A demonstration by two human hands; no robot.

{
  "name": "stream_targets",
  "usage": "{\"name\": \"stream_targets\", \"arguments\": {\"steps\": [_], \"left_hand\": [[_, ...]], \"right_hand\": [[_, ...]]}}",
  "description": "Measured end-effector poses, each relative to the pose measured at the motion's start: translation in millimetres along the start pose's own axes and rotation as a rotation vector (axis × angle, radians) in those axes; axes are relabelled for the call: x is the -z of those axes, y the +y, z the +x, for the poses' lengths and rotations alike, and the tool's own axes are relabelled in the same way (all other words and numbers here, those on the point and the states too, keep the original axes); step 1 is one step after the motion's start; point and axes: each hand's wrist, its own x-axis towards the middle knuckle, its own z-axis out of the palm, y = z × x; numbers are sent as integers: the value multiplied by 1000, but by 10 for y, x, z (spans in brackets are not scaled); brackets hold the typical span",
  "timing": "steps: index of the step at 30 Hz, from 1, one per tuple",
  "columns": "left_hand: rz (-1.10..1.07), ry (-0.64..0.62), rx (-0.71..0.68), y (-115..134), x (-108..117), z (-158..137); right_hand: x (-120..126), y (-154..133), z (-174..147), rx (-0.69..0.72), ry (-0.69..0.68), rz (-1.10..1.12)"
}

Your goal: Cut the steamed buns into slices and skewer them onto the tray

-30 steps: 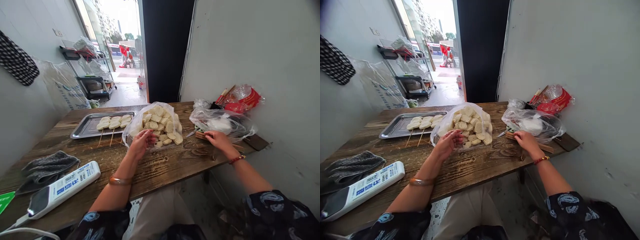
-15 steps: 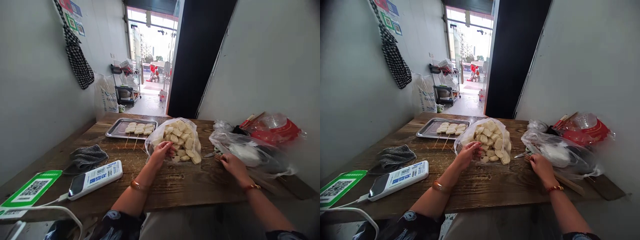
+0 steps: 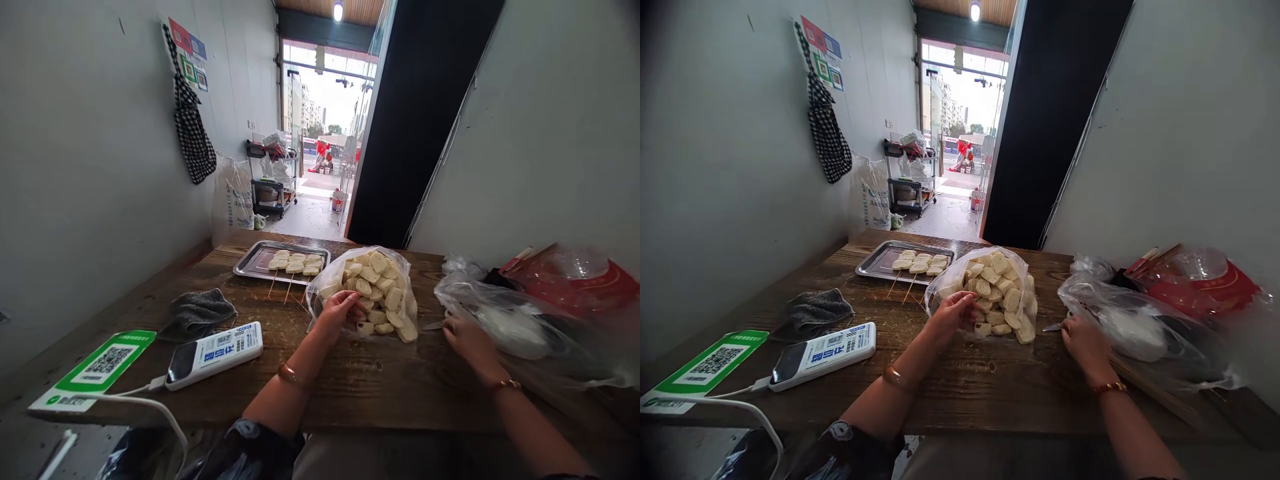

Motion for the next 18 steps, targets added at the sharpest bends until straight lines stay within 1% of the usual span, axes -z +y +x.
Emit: {"name": "stream_targets", "arguments": {"steps": [6,9,11,14,15,16,17,18], "left_hand": [[-15,-7,-8,5,11,7],[-26,-7,-4,17,7,-8],[-26,-7,-6,25,-2,-24],[-22,-16,-19,31,-19,-42],[-20,-20,-19,31,-24,-43],[-19,-21,-19,32,-28,-40],[-18,-13,-20,33,-30,-35],[-18,6,-25,36,-30,-27]], "right_hand": [[-32,-252,185,18,108,114],[24,-368,308,-14,202,194],[123,-419,395,-77,292,245],[370,-521,492,-145,411,325],[465,-583,506,-147,451,363],[556,-664,507,-129,520,457],[631,-765,492,-95,549,528],[683,-885,462,-43,515,557]]}}
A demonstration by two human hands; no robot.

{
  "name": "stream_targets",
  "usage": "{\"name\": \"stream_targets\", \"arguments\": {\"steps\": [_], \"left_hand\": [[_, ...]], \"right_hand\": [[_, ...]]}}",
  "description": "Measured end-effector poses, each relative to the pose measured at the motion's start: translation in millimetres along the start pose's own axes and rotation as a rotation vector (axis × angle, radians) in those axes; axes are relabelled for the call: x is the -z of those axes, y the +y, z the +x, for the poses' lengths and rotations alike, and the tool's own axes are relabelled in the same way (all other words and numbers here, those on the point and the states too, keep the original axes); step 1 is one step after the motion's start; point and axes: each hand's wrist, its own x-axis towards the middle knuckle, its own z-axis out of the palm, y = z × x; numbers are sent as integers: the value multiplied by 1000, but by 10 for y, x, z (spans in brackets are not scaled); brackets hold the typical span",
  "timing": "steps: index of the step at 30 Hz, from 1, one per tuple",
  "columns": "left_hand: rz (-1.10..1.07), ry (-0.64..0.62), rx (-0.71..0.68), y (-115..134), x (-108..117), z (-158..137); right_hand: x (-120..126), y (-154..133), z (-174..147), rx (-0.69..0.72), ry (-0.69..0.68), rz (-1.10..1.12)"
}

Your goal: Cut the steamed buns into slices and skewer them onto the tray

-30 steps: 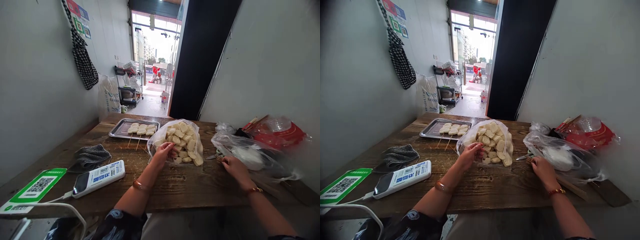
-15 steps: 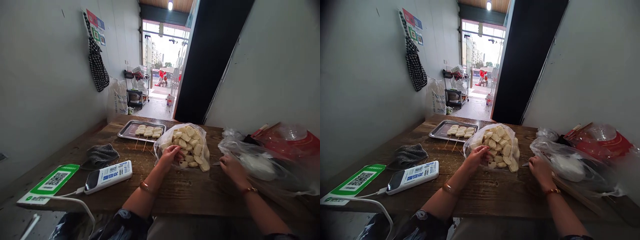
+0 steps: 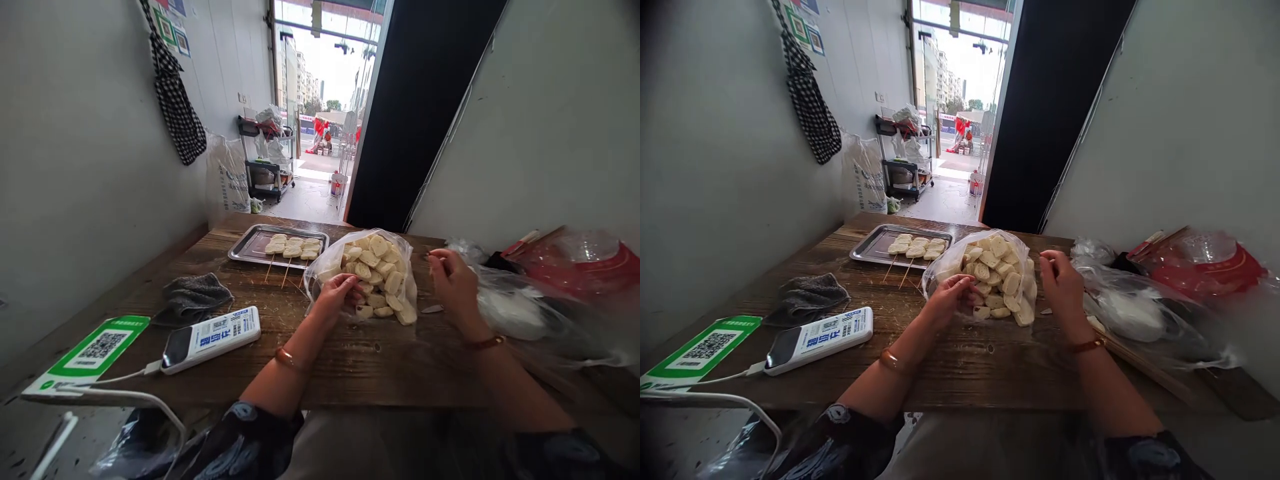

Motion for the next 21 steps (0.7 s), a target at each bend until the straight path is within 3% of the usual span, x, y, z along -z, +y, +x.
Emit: {"name": "stream_targets", "arguments": {"steps": [6,8,13,21], "left_hand": [[-36,180,-72,71,16,46],[-39,198,-65,95,16,44],[-1,211,-65,103,12,41],[17,219,-70,88,45,63]], "right_hand": [[-431,-528,-588,191,-525,125],[-605,-559,-765,212,-594,133],[-813,-551,-799,198,-626,168],[-818,-558,-565,166,-588,292]]}}
